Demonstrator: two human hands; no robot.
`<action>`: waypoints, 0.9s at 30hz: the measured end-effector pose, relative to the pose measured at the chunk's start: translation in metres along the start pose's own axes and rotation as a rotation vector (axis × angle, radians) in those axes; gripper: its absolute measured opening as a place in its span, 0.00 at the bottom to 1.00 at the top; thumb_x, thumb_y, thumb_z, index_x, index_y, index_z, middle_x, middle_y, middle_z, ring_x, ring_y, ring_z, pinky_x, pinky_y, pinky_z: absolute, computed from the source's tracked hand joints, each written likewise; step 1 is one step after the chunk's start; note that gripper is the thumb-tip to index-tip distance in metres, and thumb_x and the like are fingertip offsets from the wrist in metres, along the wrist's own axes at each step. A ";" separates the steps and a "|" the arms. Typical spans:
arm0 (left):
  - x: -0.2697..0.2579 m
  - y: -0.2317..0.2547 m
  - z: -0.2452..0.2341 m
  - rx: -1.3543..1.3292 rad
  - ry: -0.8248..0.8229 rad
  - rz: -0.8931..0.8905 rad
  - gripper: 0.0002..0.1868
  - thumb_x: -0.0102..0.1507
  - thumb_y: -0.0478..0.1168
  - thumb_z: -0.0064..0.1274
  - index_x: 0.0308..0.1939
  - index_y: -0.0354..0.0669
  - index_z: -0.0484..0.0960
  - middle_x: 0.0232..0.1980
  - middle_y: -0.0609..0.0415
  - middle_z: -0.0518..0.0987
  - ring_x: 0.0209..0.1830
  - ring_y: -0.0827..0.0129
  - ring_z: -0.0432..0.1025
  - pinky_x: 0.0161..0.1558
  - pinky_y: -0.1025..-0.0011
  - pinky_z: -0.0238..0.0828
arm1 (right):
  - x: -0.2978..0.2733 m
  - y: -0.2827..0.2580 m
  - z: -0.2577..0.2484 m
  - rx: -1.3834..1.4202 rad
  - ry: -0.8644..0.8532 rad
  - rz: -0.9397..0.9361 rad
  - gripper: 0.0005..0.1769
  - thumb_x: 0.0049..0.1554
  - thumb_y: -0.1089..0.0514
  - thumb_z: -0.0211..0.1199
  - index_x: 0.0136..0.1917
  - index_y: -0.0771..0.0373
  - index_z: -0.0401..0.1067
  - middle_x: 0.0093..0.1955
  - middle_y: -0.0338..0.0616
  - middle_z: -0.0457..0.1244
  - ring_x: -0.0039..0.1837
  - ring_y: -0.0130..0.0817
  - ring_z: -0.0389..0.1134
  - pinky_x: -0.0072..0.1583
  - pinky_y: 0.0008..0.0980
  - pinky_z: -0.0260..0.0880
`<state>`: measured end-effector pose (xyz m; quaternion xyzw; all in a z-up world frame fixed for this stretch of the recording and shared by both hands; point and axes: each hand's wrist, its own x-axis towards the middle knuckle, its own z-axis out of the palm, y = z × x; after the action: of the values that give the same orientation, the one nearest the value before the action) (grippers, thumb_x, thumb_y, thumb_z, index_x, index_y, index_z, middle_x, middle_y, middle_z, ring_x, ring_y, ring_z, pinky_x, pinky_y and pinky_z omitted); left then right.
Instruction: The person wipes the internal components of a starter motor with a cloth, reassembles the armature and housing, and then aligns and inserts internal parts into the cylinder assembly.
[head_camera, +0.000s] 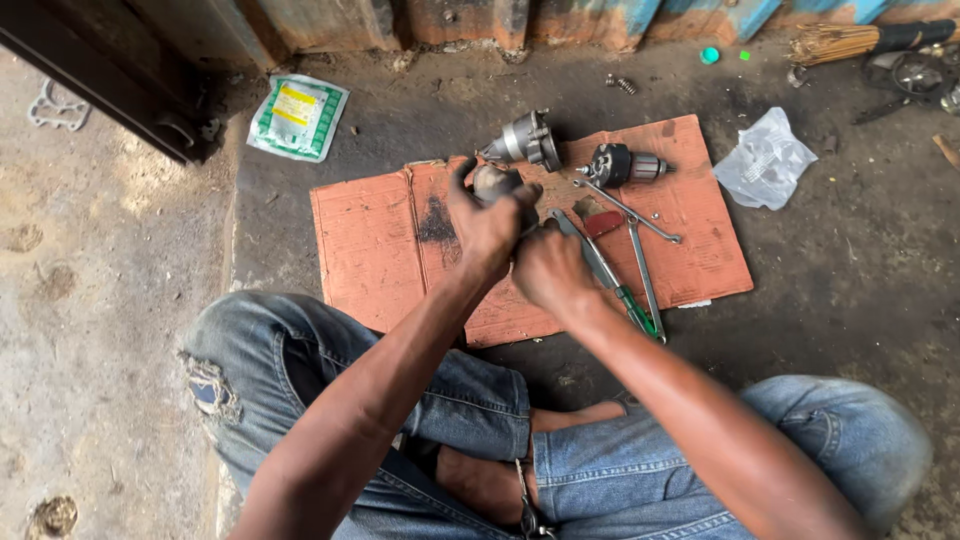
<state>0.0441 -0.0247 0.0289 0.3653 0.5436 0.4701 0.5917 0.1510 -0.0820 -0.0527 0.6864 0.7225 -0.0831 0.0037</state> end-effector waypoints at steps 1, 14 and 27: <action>0.001 0.006 0.001 -0.098 -0.001 -0.078 0.49 0.44 0.32 0.67 0.67 0.41 0.60 0.49 0.39 0.77 0.40 0.58 0.76 0.39 0.60 0.79 | 0.002 0.006 -0.014 0.097 0.005 -0.027 0.09 0.57 0.63 0.57 0.44 0.69 0.76 0.47 0.61 0.70 0.45 0.49 0.71 0.49 0.49 0.74; 0.085 -0.015 -0.045 -0.571 -0.091 -0.046 0.43 0.49 0.30 0.55 0.67 0.50 0.55 0.45 0.47 0.78 0.45 0.61 0.76 0.45 0.58 0.78 | -0.015 0.077 -0.051 1.484 0.253 0.446 0.13 0.56 0.63 0.53 0.51 0.71 0.73 0.42 0.45 0.70 0.37 0.32 0.70 0.36 0.31 0.69; 0.033 -0.005 -0.077 1.054 -0.643 1.024 0.54 0.45 0.43 0.66 0.72 0.40 0.56 0.48 0.43 0.79 0.51 0.51 0.74 0.59 0.53 0.66 | -0.019 -0.027 -0.028 1.096 -0.226 0.004 0.16 0.52 0.61 0.64 0.52 0.68 0.68 0.45 0.52 0.72 0.41 0.31 0.75 0.44 0.29 0.78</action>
<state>-0.0323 -0.0004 0.0033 0.9183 0.2616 0.2364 0.1799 0.1288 -0.0985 -0.0202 0.5761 0.5676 -0.5194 -0.2761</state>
